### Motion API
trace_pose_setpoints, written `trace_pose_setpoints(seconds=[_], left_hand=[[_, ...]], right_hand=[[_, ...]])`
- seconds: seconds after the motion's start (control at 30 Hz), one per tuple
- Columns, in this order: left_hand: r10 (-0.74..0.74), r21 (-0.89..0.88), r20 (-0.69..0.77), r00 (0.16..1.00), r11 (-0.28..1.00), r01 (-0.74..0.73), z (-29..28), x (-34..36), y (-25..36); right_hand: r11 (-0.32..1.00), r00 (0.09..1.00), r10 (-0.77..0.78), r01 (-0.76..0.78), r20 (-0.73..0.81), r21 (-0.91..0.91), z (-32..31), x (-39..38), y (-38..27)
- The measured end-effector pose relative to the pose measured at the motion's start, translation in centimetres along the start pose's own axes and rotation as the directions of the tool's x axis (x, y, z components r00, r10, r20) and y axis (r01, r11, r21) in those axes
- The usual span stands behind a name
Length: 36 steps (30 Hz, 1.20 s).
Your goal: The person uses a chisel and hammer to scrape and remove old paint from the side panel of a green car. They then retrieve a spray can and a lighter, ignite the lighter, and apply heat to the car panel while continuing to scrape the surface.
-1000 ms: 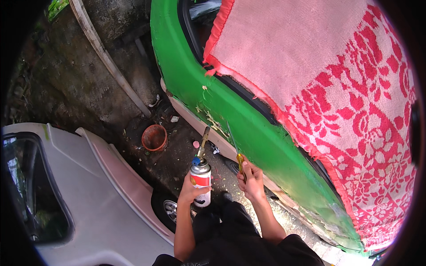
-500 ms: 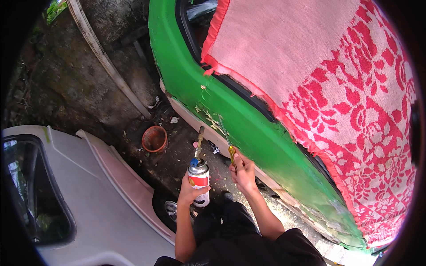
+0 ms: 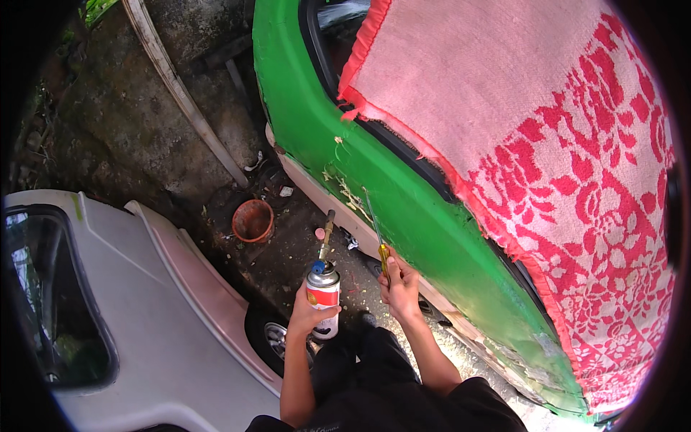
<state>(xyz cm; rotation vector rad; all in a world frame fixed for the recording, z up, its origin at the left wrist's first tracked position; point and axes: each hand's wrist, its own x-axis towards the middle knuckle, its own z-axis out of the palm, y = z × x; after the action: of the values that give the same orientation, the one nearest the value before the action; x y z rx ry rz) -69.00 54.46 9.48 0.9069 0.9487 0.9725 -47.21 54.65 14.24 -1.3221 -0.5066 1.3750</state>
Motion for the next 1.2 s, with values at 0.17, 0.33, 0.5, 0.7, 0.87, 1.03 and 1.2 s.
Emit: trace_pose_setpoints(seconds=[0.17, 0.33, 0.5, 0.7, 0.87, 1.03, 1.2], left_hand=[[0.013, 0.017, 0.04, 0.999, 1.0, -0.013, 0.5, 0.3, -0.4], [0.005, 0.008, 0.03, 1.0, 1.0, -0.005, 0.9, 0.4, 0.1], [0.027, 0.005, 0.066, 0.997, 1.0, -0.028, 1.6, 1.0, -0.5], [0.015, -0.055, 0.095, 0.995, 0.998, -0.01, 2.4, 1.5, 0.5], [0.01, -0.015, 0.111, 0.994, 1.0, -0.009, 1.9, 1.9, 0.1], [-0.025, -0.052, 0.124, 0.992, 0.998, 0.032, 2.0, 1.7, 0.8], [0.021, -0.01, 0.101, 0.995, 1.0, -0.02, 1.8, 1.8, 0.0]], right_hand=[[0.999, 0.998, 0.022, -0.023, 0.059, 0.024, -0.6, -0.5, -0.9], [1.0, 0.999, 0.01, -0.011, 0.03, 0.019, -0.3, -0.1, -0.4], [1.0, 0.999, -0.01, 0.011, 0.051, -0.016, 0.8, 0.5, -0.9], [1.0, 0.998, -0.025, 0.024, 0.059, 0.016, -0.4, -0.4, -0.8], [1.0, 0.997, -0.003, 0.001, 0.083, 0.02, 1.1, 0.7, -1.3], [1.0, 0.998, -0.004, 0.004, 0.059, 0.005, -0.9, -0.4, -0.6], [1.0, 0.998, 0.005, -0.005, 0.063, -0.002, 0.2, 0.2, -1.1]])
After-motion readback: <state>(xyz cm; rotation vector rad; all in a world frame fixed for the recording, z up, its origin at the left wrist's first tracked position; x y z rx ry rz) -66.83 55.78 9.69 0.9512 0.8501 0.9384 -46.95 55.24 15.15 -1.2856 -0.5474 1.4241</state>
